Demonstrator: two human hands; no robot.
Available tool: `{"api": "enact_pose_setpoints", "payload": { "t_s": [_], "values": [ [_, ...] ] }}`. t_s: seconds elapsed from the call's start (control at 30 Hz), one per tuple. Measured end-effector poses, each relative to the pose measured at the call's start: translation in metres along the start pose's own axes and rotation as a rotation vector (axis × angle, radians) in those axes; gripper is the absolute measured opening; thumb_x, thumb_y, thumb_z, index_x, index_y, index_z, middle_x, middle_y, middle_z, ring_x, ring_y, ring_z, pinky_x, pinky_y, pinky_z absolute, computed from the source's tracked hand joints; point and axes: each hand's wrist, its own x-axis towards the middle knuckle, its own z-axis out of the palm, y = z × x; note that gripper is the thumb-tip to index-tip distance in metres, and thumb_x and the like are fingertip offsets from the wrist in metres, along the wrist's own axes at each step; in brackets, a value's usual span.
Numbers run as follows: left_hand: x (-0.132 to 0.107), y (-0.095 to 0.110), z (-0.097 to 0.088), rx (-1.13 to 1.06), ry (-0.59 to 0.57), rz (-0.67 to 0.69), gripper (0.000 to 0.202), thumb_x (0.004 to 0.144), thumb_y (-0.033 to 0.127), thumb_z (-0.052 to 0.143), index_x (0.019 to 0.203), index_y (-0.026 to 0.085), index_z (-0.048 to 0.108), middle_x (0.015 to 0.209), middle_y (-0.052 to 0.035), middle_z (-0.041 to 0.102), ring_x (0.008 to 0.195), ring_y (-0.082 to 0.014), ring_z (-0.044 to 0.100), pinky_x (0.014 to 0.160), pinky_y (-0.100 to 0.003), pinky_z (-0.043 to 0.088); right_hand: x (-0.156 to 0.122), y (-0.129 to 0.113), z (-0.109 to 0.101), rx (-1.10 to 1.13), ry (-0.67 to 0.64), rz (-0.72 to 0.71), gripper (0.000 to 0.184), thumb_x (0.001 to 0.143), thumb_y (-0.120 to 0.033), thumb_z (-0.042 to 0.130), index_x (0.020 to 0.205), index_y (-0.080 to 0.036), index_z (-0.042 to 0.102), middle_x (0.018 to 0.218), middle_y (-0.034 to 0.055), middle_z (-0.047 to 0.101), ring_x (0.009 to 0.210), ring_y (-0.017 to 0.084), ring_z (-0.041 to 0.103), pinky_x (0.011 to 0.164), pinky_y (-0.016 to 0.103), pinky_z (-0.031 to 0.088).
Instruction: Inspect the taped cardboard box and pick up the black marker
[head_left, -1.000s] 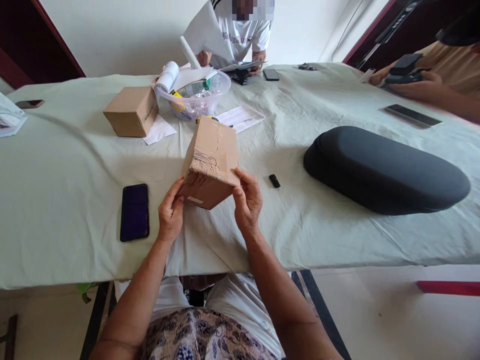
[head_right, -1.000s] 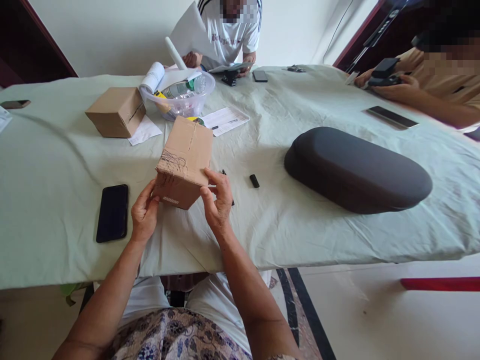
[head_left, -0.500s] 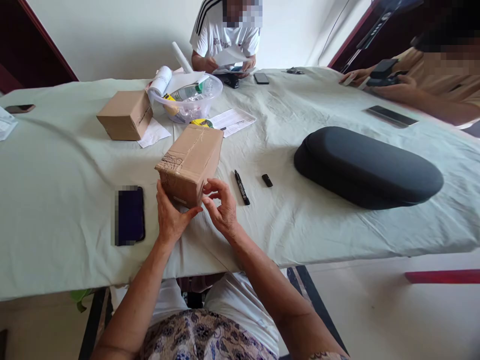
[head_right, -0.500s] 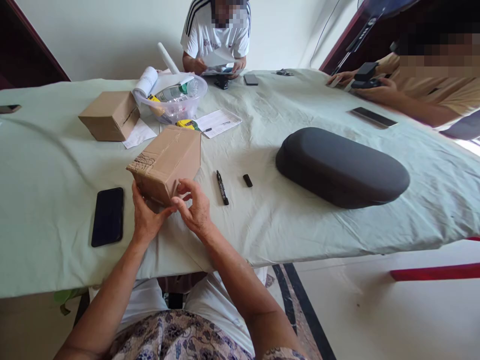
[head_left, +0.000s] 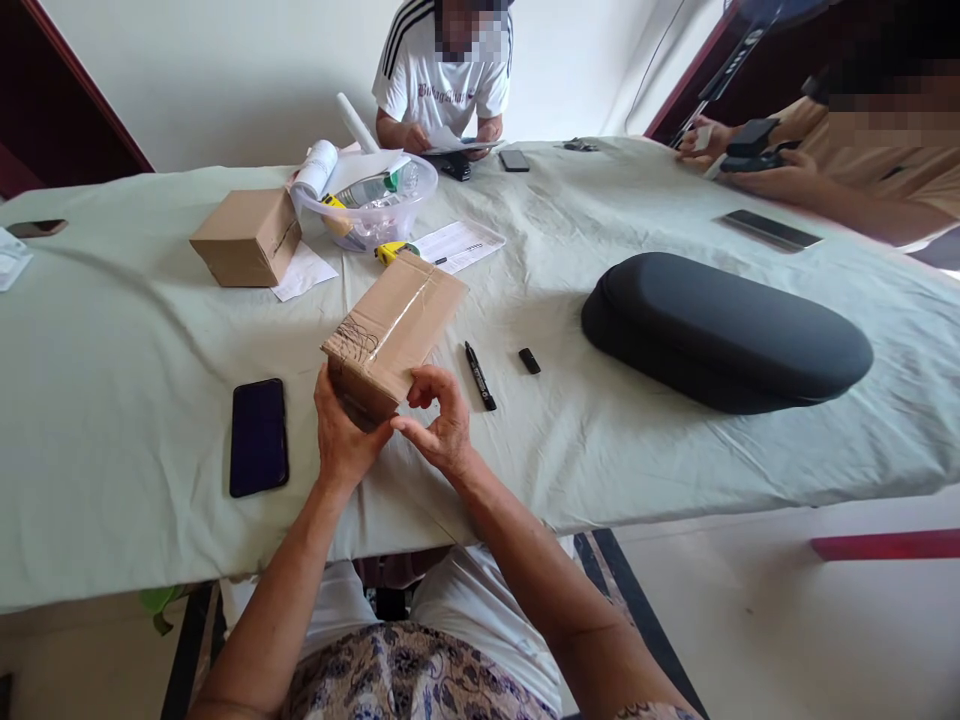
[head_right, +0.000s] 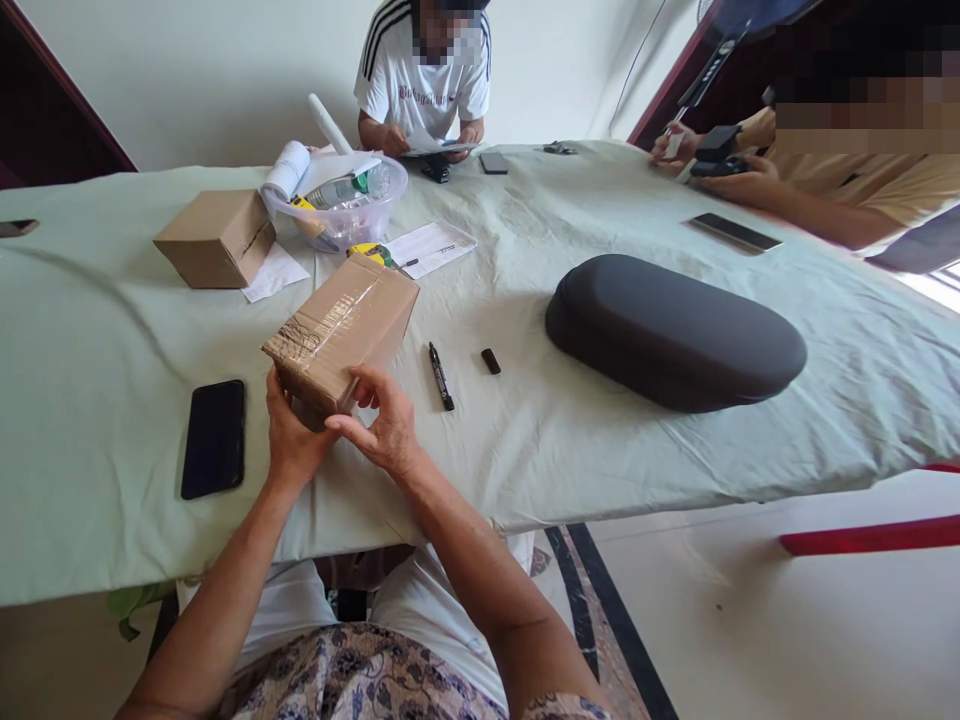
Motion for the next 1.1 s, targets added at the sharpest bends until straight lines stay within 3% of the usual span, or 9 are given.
{"api": "enact_pose_setpoints", "payload": {
  "t_s": [0.1, 0.3, 0.4, 0.5, 0.67, 0.87, 1.0, 1.1],
  "values": [
    [0.001, 0.002, -0.001, 0.068, 0.033, 0.057, 0.122, 0.060, 0.058, 0.088, 0.156, 0.020, 0.023, 0.155, -0.0243, 0.038, 0.146, -0.0404, 0.041, 0.118, -0.055, 0.038, 0.000, 0.000, -0.003, 0.003, 0.064, 0.012, 0.057, 0.082, -0.063, 0.072, 0.123, -0.028, 0.054, 0.070, -0.0059, 0.054, 0.059, 0.014, 0.053, 0.058, 0.029, 0.045],
    [0.006, 0.001, -0.010, 0.089, 0.032, 0.196, 0.116, 0.063, 0.046, 0.090, 0.156, 0.020, 0.026, 0.154, -0.0231, 0.041, 0.146, -0.0388, 0.042, 0.119, -0.052, 0.039, 0.002, 0.004, -0.009, 0.081, 0.031, 0.118, 0.089, 0.069, -0.074, 0.075, 0.138, -0.027, 0.045, 0.066, -0.0072, 0.056, 0.057, 0.015, 0.054, 0.056, 0.032, 0.046],
    [0.008, -0.005, -0.018, 0.064, -0.011, 0.230, 0.115, 0.064, 0.037, 0.089, 0.158, 0.022, 0.024, 0.157, -0.0209, 0.039, 0.147, -0.0384, 0.040, 0.120, -0.053, 0.037, 0.006, 0.008, -0.013, 0.138, 0.065, 0.212, 0.088, 0.073, -0.069, 0.077, 0.142, -0.027, 0.042, 0.064, -0.0081, 0.056, 0.055, 0.015, 0.053, 0.054, 0.031, 0.045],
    [0.008, -0.011, -0.025, 0.007, -0.068, 0.222, 0.116, 0.063, 0.030, 0.089, 0.159, 0.027, 0.023, 0.160, -0.0166, 0.036, 0.150, -0.0379, 0.037, 0.123, -0.053, 0.033, 0.012, 0.013, -0.019, 0.176, 0.201, 0.315, 0.080, 0.078, -0.061, 0.076, 0.142, -0.027, 0.041, 0.064, -0.0091, 0.057, 0.054, 0.013, 0.054, 0.054, 0.029, 0.045],
    [0.009, -0.012, -0.030, -0.095, -0.125, 0.187, 0.117, 0.062, 0.029, 0.088, 0.160, 0.026, 0.024, 0.163, -0.0165, 0.034, 0.152, -0.0379, 0.033, 0.125, -0.053, 0.030, 0.021, 0.019, -0.032, 0.151, 0.450, 0.423, 0.055, 0.085, -0.053, 0.069, 0.129, -0.026, 0.048, 0.063, -0.0101, 0.054, 0.054, 0.011, 0.052, 0.055, 0.025, 0.042],
    [0.014, -0.010, -0.041, -0.198, -0.184, 0.159, 0.111, 0.068, 0.045, 0.085, 0.160, 0.027, 0.025, 0.163, -0.0152, 0.035, 0.151, -0.0373, 0.035, 0.123, -0.052, 0.031, 0.026, 0.023, -0.046, 0.114, 0.653, 0.436, 0.041, 0.082, -0.054, 0.071, 0.105, -0.023, 0.058, 0.064, -0.0092, 0.049, 0.057, 0.009, 0.046, 0.057, 0.022, 0.037],
    [0.017, -0.012, -0.047, -0.259, -0.186, 0.129, 0.111, 0.066, 0.053, 0.084, 0.159, 0.028, 0.028, 0.161, -0.0148, 0.039, 0.148, -0.0384, 0.040, 0.121, -0.054, 0.033, 0.027, 0.027, -0.050, 0.188, 0.661, 0.482, 0.040, 0.081, -0.060, 0.068, 0.079, -0.022, 0.057, 0.068, -0.0065, 0.050, 0.060, 0.008, 0.046, 0.060, 0.022, 0.040],
    [0.016, -0.016, -0.047, -0.298, -0.173, 0.073, 0.110, 0.065, 0.058, 0.083, 0.157, 0.030, 0.031, 0.159, -0.0134, 0.043, 0.147, -0.0381, 0.041, 0.119, -0.053, 0.036, 0.026, 0.029, -0.051, 0.289, 0.628, 0.500, 0.043, 0.079, -0.062, 0.070, 0.074, -0.022, 0.056, 0.067, -0.0070, 0.046, 0.060, 0.008, 0.043, 0.060, 0.021, 0.038]
  ]
}}
